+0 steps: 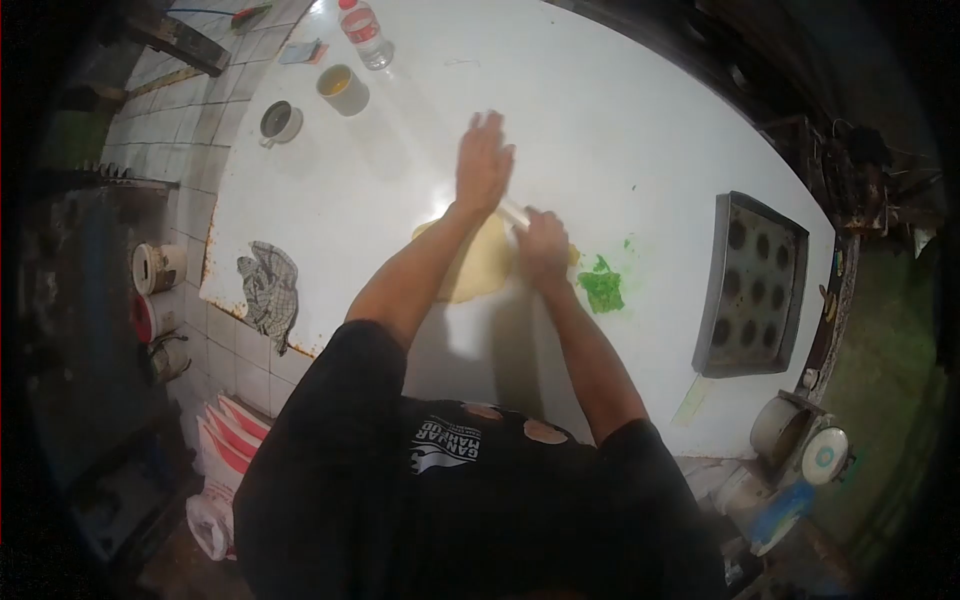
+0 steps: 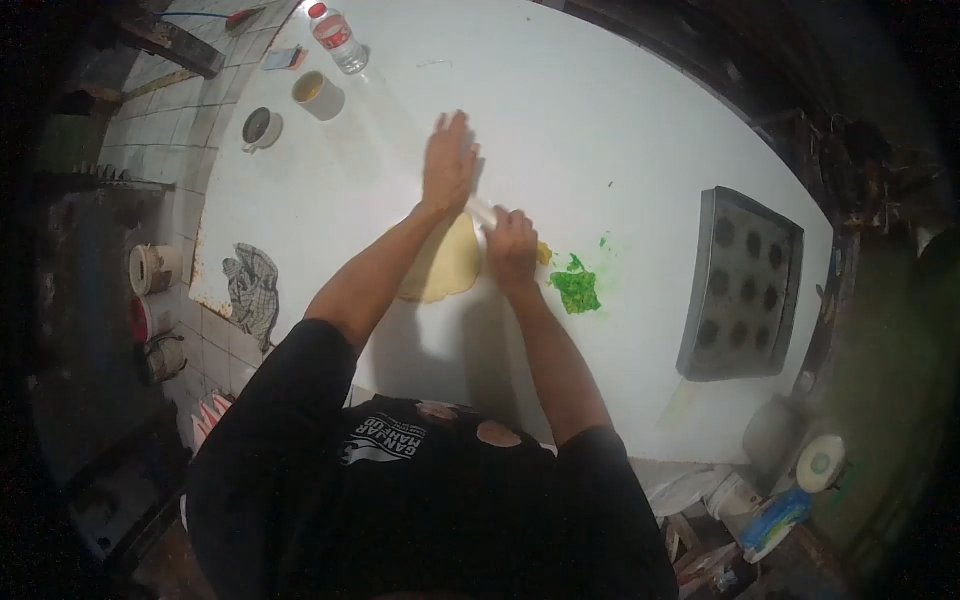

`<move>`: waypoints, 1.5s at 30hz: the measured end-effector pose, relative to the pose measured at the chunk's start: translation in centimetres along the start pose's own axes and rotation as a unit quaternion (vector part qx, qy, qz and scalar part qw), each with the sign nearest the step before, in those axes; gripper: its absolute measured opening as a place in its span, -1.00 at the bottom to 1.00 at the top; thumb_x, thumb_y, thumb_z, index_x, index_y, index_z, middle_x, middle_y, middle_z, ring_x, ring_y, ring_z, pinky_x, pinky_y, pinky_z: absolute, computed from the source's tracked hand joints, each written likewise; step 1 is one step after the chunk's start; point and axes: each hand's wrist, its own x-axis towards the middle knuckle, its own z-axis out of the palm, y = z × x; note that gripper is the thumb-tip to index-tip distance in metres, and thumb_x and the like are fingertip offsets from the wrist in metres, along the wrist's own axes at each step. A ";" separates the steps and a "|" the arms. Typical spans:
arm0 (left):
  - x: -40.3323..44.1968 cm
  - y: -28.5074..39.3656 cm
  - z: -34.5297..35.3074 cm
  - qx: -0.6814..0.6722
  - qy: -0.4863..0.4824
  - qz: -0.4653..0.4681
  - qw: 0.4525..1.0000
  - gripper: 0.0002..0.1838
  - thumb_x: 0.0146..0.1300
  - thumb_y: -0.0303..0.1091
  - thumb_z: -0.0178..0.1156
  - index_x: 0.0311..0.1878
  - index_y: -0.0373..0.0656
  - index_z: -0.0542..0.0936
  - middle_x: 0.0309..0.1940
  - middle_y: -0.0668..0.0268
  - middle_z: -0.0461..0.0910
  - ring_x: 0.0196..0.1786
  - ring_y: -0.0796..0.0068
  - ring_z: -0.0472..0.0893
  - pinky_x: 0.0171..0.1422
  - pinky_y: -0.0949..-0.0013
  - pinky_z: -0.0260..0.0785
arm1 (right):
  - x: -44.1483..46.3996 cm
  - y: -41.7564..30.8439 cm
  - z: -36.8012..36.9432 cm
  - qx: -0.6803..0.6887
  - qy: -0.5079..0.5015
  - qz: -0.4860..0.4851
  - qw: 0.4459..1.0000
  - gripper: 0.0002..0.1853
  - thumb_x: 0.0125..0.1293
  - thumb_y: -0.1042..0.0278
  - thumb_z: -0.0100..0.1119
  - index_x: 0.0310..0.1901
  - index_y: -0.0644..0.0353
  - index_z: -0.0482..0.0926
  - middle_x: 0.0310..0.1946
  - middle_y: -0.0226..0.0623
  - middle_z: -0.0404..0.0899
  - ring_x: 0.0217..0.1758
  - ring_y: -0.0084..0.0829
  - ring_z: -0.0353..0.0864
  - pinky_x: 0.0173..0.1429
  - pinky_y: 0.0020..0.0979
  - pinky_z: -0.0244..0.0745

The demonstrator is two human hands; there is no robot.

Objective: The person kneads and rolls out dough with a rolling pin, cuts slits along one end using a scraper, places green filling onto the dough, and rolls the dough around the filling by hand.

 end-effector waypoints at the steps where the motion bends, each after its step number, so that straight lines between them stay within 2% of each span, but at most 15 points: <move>1: -1.1 -0.1 -1.3 0.013 0.057 -0.029 0.998 -0.34 0.60 -0.28 0.22 0.67 -0.25 0.36 0.67 -0.05 0.36 0.72 -0.30 0.25 0.73 -0.21 0.16 | 0.3 0.3 -0.2 0.025 0.063 0.029 0.997 -0.45 0.50 0.18 0.40 0.43 0.16 0.54 0.05 -0.17 0.60 0.09 -0.08 0.61 0.17 -0.03 0.49; 4: -7.9 1.8 -7.4 0.083 0.008 -0.005 0.996 -0.25 0.60 -0.20 0.23 0.72 -0.32 0.27 0.75 -0.08 0.24 0.77 -0.33 0.15 0.78 -0.23 0.06 | 0.0 0.3 -2.6 0.085 0.132 0.039 0.987 -0.50 0.55 0.21 0.35 0.41 0.19 0.54 0.03 -0.14 0.62 0.10 -0.05 0.61 0.18 0.01 0.46; 6: -14.6 3.2 -9.1 0.207 -0.150 -0.047 0.966 -0.16 0.60 -0.09 0.24 0.76 -0.31 0.20 0.81 -0.06 0.10 0.81 -0.29 0.06 0.83 -0.28 -0.06 | -0.5 -0.1 -3.9 0.110 0.117 0.001 0.987 -0.51 0.54 0.25 0.34 0.42 0.20 0.54 0.05 -0.18 0.64 0.13 -0.07 0.62 0.20 0.02 0.44; 7: -17.9 2.9 -9.3 0.209 -0.148 -0.052 0.965 -0.16 0.60 -0.09 0.24 0.76 -0.31 0.20 0.81 -0.06 0.10 0.81 -0.29 0.06 0.83 -0.28 -0.06 | -1.0 0.0 -3.7 0.111 0.114 -0.003 0.987 -0.51 0.54 0.25 0.34 0.42 0.20 0.54 0.05 -0.18 0.64 0.13 -0.07 0.62 0.20 0.02 0.44; 9: -21.6 2.9 -9.6 0.151 -0.212 -0.096 0.961 -0.08 0.57 0.00 0.26 0.78 -0.30 0.14 0.84 -0.04 0.01 0.85 -0.23 -0.02 0.85 -0.33 -0.16 | -1.7 0.4 -3.0 0.054 0.106 -0.154 0.981 -0.48 0.49 0.24 0.39 0.40 0.18 0.56 0.06 -0.23 0.64 0.16 -0.10 0.62 0.26 -0.02 0.44; 13: -20.6 5.5 -9.4 0.175 -0.126 -0.143 0.966 -0.04 0.55 0.02 0.29 0.80 -0.27 0.11 0.84 0.00 0.04 0.86 -0.18 -0.02 0.85 -0.38 -0.18 | -2.7 0.2 -1.4 0.035 -0.025 -0.168 0.985 -0.46 0.42 0.23 0.44 0.39 0.12 0.59 0.06 -0.26 0.65 0.21 -0.15 0.62 0.34 -0.07 0.43; 15: -17.5 5.7 -7.9 0.129 -0.122 -0.147 0.973 -0.07 0.54 0.01 0.30 0.78 -0.23 0.17 0.84 0.06 0.07 0.86 -0.11 0.02 0.85 -0.37 -0.17 | -2.2 1.0 0.4 0.024 -0.119 -0.186 0.975 -0.44 0.39 0.23 0.48 0.41 -0.06 0.61 0.11 -0.28 0.62 0.25 -0.17 0.61 0.39 -0.08 0.43; 18: -14.5 3.1 -4.5 0.185 -0.102 -0.154 0.965 -0.22 0.58 -0.01 0.25 0.71 -0.19 0.34 0.80 0.08 0.18 0.84 -0.01 0.12 0.83 -0.38 -0.13 | -0.7 1.3 0.4 0.032 -0.002 -0.236 0.971 -0.40 0.39 0.24 0.48 0.45 -0.27 0.59 0.18 -0.29 0.59 0.30 -0.17 0.58 0.41 -0.05 0.42; 25: -6.6 -0.9 -2.6 0.272 -0.038 -0.096 0.957 -0.30 0.69 -0.02 0.08 0.73 -0.16 0.33 0.77 0.04 0.22 0.82 -0.02 0.15 0.81 -0.41 -0.08 | 6.3 2.2 -0.1 -0.003 -0.029 -0.257 0.966 -0.38 0.37 0.08 0.52 0.46 -0.43 0.58 0.20 -0.27 0.56 0.27 -0.18 0.56 0.37 -0.04 0.43; 33: -1.0 -3.6 -2.0 0.299 -0.035 -0.050 0.952 -0.29 0.74 0.00 0.01 0.78 -0.12 0.23 0.79 0.08 0.19 0.83 -0.03 0.09 0.82 -0.37 -0.05 | 9.6 1.3 -2.4 -0.064 -0.028 -0.301 0.951 -0.34 0.34 -0.11 0.50 0.45 -0.25 0.58 0.16 -0.30 0.55 0.21 -0.18 0.53 0.28 -0.05 0.45; 35: -0.5 -4.2 -2.3 0.229 -0.014 -0.066 0.971 -0.31 0.71 -0.04 0.08 0.74 -0.15 0.29 0.75 0.05 0.27 0.81 -0.06 0.13 0.82 -0.35 -0.04 | 9.3 0.6 -3.8 -0.061 -0.105 -0.250 0.961 -0.38 0.35 -0.13 0.49 0.41 -0.27 0.61 0.16 -0.28 0.54 0.23 -0.19 0.53 0.26 -0.06 0.46; 37: -0.3 -4.7 -3.2 0.153 0.065 -0.092 0.982 -0.34 0.67 -0.10 0.16 0.69 -0.19 0.35 0.69 -0.01 0.33 0.78 -0.14 0.18 0.80 -0.32 0.00 | 9.3 0.8 -3.3 -0.066 -0.120 -0.238 0.962 -0.46 0.43 -0.03 0.45 0.38 -0.11 0.63 0.13 -0.20 0.56 0.21 -0.12 0.56 0.26 -0.02 0.47; 40: -2.9 -5.3 -7.3 0.089 0.147 -0.252 0.952 -0.32 0.65 -0.17 0.18 0.70 -0.22 0.31 0.66 -0.07 0.35 0.76 -0.22 0.19 0.76 -0.25 0.05 | 6.2 0.6 -2.5 0.083 -0.016 -0.045 0.995 -0.51 0.49 0.18 0.35 0.36 0.19 0.60 0.06 -0.05 0.59 0.15 0.02 0.61 0.29 0.09 0.47; 44: -11.1 -1.0 -12.6 0.149 0.141 -0.176 0.963 -0.28 0.63 -0.16 0.20 0.72 -0.20 0.28 0.71 -0.05 0.29 0.78 -0.20 0.15 0.78 -0.29 0.01 | 1.4 -1.7 -3.2 0.080 -0.047 -0.139 0.986 -0.44 0.45 0.19 0.42 0.43 0.10 0.58 0.09 -0.07 0.58 0.20 0.00 0.59 0.34 0.08 0.45; 45: -13.1 1.0 -12.2 0.169 0.047 -0.160 0.971 -0.26 0.62 -0.16 0.21 0.74 -0.21 0.27 0.74 -0.02 0.26 0.80 -0.18 0.13 0.79 -0.32 -0.02 | 0.2 -2.4 -2.4 0.080 -0.055 -0.138 0.986 -0.44 0.45 0.19 0.42 0.43 0.10 0.58 0.09 -0.07 0.58 0.20 0.00 0.59 0.34 0.08 0.45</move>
